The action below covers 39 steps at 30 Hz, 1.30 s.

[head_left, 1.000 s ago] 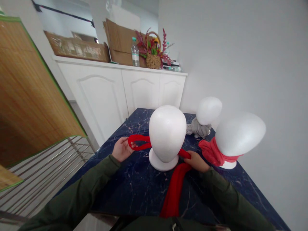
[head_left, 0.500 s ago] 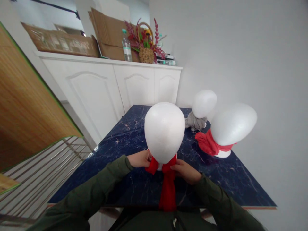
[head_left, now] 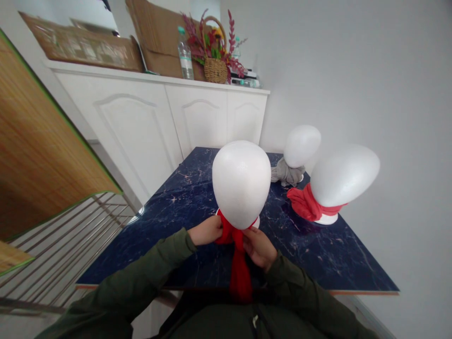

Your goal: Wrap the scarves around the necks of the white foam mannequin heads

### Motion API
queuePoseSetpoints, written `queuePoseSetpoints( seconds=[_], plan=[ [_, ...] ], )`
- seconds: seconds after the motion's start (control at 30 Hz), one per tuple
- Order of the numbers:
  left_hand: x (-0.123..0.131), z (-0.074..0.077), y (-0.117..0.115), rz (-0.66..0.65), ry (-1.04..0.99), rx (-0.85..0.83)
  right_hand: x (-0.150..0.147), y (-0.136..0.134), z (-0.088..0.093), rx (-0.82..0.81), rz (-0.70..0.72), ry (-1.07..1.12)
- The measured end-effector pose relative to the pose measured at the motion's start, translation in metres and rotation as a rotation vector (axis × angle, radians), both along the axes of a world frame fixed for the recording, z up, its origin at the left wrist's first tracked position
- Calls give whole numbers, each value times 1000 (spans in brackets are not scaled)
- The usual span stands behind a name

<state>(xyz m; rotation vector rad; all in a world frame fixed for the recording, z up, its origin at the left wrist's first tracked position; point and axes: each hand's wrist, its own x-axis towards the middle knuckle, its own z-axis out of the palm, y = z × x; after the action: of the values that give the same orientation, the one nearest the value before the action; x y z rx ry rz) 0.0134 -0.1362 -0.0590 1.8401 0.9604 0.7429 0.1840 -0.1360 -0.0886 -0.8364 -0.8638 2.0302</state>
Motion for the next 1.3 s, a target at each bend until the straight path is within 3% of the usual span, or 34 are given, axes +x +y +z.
queuePoseSetpoints(
  seconds=[0.23,0.47,0.6,0.7,0.87,0.97,1.17,1.3],
  plan=[
    [-3,-10,-5,90,-25,-60,-3,-4,-1,-82,20,84],
    [7,-11,-5,112,80,123,-9,-9,-4,-33,0,107],
    [17,-17,-11,174,16,225,-14,-13,0,-33,-27,156],
    [21,-14,-19,246,6,221,-15,-16,6,-55,-25,183],
    [22,-6,-24,256,-29,155,-15,-19,12,-109,-50,172],
    [22,-7,-24,247,-53,144,-11,-19,6,31,-41,83],
    [20,-11,-26,236,-22,64,0,-9,-7,463,-90,-299],
    [19,-12,-26,154,-18,53,-5,-7,-6,486,-67,-323]
  ],
)
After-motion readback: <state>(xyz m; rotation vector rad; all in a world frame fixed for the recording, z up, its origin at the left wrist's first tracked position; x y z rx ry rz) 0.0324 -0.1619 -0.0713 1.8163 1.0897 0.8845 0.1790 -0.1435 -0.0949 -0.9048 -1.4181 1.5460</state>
